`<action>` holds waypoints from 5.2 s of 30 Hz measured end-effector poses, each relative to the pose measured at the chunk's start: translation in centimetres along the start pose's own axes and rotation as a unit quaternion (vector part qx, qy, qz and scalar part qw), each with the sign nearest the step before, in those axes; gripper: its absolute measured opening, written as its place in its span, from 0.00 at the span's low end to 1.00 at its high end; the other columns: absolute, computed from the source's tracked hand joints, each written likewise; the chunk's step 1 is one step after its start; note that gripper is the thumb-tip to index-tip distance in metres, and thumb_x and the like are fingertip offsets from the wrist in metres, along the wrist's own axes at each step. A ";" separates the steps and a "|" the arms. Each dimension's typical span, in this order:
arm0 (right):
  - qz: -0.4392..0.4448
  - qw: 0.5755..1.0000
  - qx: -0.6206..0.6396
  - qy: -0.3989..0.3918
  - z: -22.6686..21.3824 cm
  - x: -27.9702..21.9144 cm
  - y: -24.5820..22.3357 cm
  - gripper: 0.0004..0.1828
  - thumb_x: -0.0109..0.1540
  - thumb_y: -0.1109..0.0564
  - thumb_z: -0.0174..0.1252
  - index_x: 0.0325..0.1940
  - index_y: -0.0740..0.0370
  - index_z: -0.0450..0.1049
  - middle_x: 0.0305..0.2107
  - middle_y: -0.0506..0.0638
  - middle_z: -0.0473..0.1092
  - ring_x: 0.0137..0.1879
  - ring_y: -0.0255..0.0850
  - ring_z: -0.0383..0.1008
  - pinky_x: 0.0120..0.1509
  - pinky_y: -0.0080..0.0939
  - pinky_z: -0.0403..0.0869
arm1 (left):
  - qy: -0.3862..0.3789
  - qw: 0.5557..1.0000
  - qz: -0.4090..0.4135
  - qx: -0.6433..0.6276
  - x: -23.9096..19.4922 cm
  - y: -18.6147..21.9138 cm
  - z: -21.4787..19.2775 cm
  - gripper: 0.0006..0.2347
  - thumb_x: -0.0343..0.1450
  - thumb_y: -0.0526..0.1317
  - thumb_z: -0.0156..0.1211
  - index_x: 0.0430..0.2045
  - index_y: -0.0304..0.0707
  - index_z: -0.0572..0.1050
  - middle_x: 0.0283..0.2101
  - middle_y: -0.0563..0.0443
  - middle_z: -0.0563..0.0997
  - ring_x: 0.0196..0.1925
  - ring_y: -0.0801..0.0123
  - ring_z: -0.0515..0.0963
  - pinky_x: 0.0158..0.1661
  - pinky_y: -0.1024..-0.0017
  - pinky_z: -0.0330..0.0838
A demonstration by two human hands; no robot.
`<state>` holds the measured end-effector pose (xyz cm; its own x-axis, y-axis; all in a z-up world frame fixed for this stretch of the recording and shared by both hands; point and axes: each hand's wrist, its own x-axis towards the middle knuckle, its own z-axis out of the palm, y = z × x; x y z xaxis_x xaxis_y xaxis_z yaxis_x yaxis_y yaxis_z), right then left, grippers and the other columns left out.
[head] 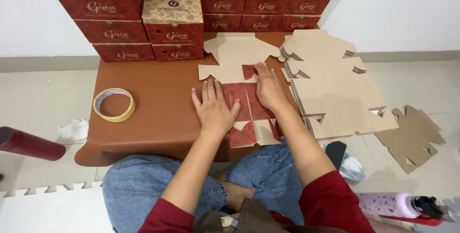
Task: Assembling cardboard gift boxes by folding pre-cut sheets and placing smaller boxes inside them.
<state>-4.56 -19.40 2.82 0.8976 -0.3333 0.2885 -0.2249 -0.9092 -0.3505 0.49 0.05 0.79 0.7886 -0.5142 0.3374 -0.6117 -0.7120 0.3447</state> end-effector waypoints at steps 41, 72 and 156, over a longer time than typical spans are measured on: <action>0.055 0.991 0.023 -0.121 -2.0 3.0 -2.0 0.45 0.70 0.28 0.31 0.77 0.66 0.46 0.75 0.64 0.42 0.82 0.52 0.37 0.83 0.55 0.36 | -0.151 0.984 0.099 0.005 11.2 0.1 4.2 0.29 0.77 0.54 0.33 0.72 0.36 0.51 0.76 0.38 0.50 0.79 0.57 0.44 0.73 0.57 0.34; 0.097 0.955 0.111 -0.258 -6.8 3.1 -4.1 0.46 0.69 0.31 0.14 0.79 0.69 0.31 0.75 0.68 0.26 0.81 0.57 0.24 0.82 0.57 0.28 | -0.024 0.984 0.106 -0.140 18.9 -2.3 8.8 0.16 0.72 0.46 0.39 0.50 0.42 0.68 0.55 0.45 0.72 0.66 0.58 0.68 0.69 0.59 0.55; -0.184 0.968 0.018 0.172 -7.0 -13.0 -8.2 0.11 0.62 0.64 0.58 0.41 0.49 0.81 0.33 0.42 0.77 0.42 0.43 0.73 0.49 0.42 0.68 | -0.016 0.930 0.299 -0.213 -4.4 0.1 -10.9 0.10 0.73 0.42 0.52 0.39 0.37 0.78 0.32 0.43 0.80 0.44 0.52 0.80 0.68 0.41 0.47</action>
<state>-17.01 -9.34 8.18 0.7340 -0.0576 0.6767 0.1055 -0.9746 -0.1973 -3.74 7.44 8.92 0.2962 -0.7758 0.5571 -0.9059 -0.0433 0.4213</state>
